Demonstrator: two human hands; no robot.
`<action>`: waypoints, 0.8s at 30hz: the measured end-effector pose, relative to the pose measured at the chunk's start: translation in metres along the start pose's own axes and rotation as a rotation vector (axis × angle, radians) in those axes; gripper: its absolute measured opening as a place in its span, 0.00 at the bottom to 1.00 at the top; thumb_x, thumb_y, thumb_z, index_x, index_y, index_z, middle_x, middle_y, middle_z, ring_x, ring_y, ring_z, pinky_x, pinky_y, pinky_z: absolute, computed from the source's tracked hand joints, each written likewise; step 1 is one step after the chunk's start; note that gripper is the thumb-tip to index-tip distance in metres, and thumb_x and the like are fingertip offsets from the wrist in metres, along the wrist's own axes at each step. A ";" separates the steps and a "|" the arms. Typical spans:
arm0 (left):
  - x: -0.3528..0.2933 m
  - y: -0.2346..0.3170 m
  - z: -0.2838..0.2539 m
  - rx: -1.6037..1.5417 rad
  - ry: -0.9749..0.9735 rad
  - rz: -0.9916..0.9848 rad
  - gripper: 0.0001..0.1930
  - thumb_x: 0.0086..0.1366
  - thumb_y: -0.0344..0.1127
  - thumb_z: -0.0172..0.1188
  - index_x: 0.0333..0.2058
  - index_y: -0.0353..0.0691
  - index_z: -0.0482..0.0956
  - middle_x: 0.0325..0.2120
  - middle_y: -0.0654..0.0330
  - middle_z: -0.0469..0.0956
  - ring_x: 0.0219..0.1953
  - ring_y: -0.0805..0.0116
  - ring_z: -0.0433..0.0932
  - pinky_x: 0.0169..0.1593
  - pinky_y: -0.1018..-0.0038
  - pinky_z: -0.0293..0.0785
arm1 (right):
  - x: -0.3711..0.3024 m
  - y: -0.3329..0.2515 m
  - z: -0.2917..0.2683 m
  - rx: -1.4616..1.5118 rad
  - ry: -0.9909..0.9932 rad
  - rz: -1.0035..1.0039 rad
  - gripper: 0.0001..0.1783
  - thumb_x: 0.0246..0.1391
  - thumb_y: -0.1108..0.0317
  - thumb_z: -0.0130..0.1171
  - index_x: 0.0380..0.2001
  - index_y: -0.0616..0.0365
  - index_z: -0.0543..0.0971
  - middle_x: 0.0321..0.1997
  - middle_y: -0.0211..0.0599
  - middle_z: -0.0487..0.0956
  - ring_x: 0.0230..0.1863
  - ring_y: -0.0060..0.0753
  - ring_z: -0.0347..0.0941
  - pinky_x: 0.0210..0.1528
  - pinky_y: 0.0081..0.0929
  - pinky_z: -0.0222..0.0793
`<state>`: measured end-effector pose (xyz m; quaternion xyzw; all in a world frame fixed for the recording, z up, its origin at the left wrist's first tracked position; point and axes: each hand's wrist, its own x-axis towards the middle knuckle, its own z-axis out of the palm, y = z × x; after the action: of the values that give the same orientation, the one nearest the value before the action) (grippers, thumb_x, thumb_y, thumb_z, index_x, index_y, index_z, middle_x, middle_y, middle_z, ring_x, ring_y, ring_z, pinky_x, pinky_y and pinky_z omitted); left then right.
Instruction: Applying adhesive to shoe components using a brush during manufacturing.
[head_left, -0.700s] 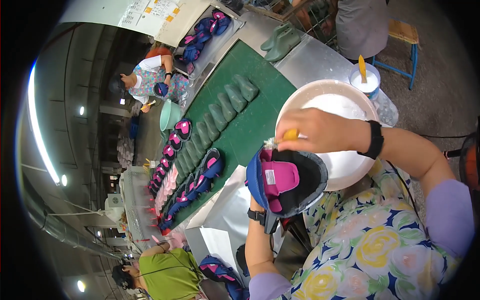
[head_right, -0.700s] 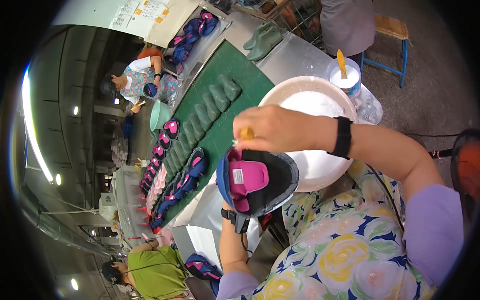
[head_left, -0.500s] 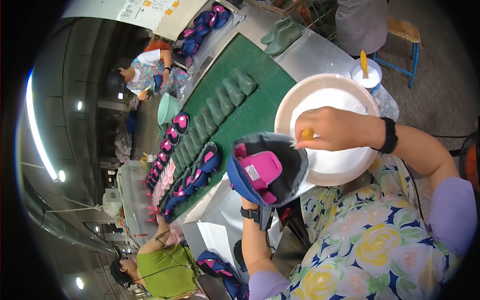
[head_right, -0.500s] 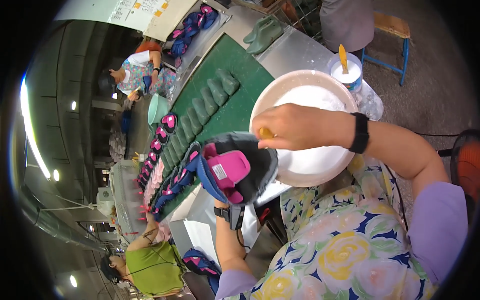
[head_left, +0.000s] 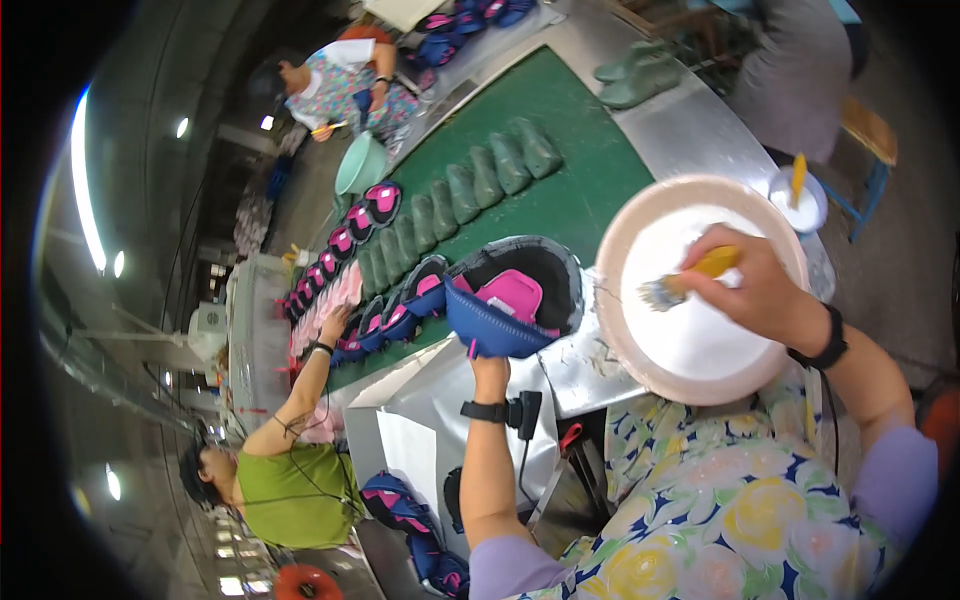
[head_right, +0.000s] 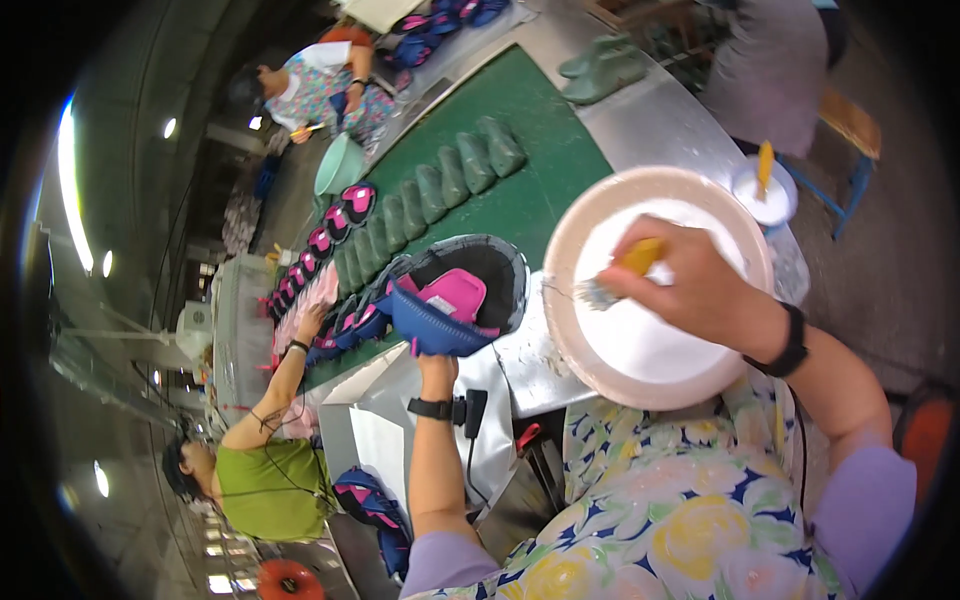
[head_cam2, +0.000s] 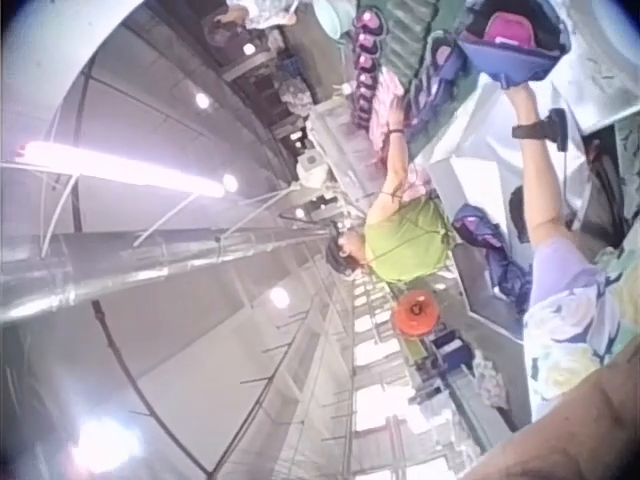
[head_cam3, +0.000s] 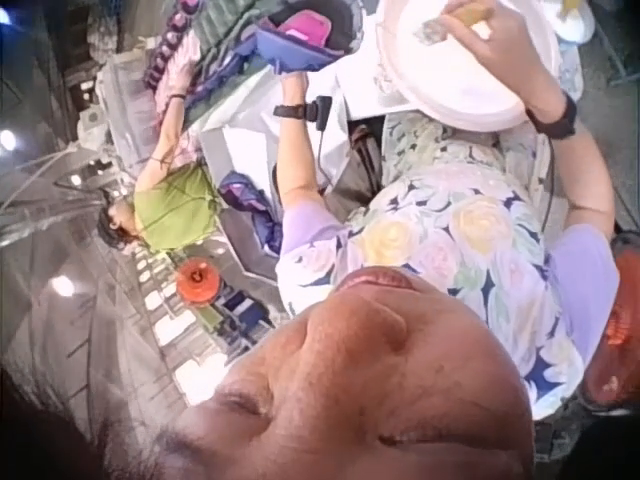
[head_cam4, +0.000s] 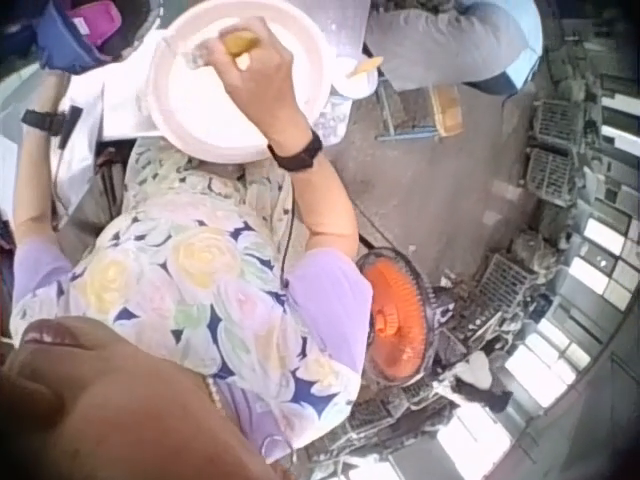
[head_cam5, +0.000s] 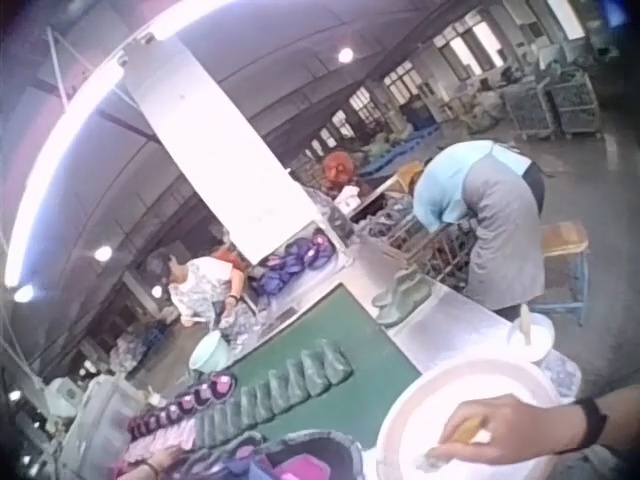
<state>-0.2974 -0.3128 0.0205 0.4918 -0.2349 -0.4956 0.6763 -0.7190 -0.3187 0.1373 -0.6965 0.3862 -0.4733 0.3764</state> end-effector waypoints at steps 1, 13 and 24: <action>0.019 0.003 -0.021 0.221 -0.056 0.031 0.19 0.68 0.34 0.57 0.56 0.46 0.69 0.46 0.54 0.77 0.42 0.57 0.78 0.43 0.61 0.74 | -0.001 0.000 -0.007 -0.045 0.073 -0.051 0.09 0.55 0.70 0.67 0.34 0.60 0.77 0.32 0.36 0.82 0.35 0.27 0.79 0.39 0.25 0.73; 0.174 -0.016 -0.067 0.617 0.207 0.001 0.26 0.62 0.21 0.51 0.60 0.35 0.64 0.38 0.51 0.76 0.37 0.58 0.79 0.39 0.65 0.82 | -0.009 0.020 -0.019 -0.078 -0.011 0.267 0.06 0.56 0.74 0.63 0.35 0.61 0.76 0.32 0.33 0.78 0.36 0.24 0.75 0.41 0.22 0.69; -0.126 0.125 -0.349 1.491 0.200 -0.742 0.58 0.45 0.57 0.79 0.66 0.28 0.60 0.59 0.43 0.72 0.63 0.50 0.69 0.66 0.59 0.65 | -0.010 0.034 -0.024 -0.092 -0.187 0.240 0.03 0.61 0.76 0.58 0.37 0.60 0.75 0.38 0.31 0.76 0.41 0.21 0.73 0.46 0.19 0.67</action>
<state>-0.0117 -0.0454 0.0126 0.8971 -0.2628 -0.3548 -0.0150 -0.7507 -0.3277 0.1097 -0.7029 0.4511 -0.3400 0.4321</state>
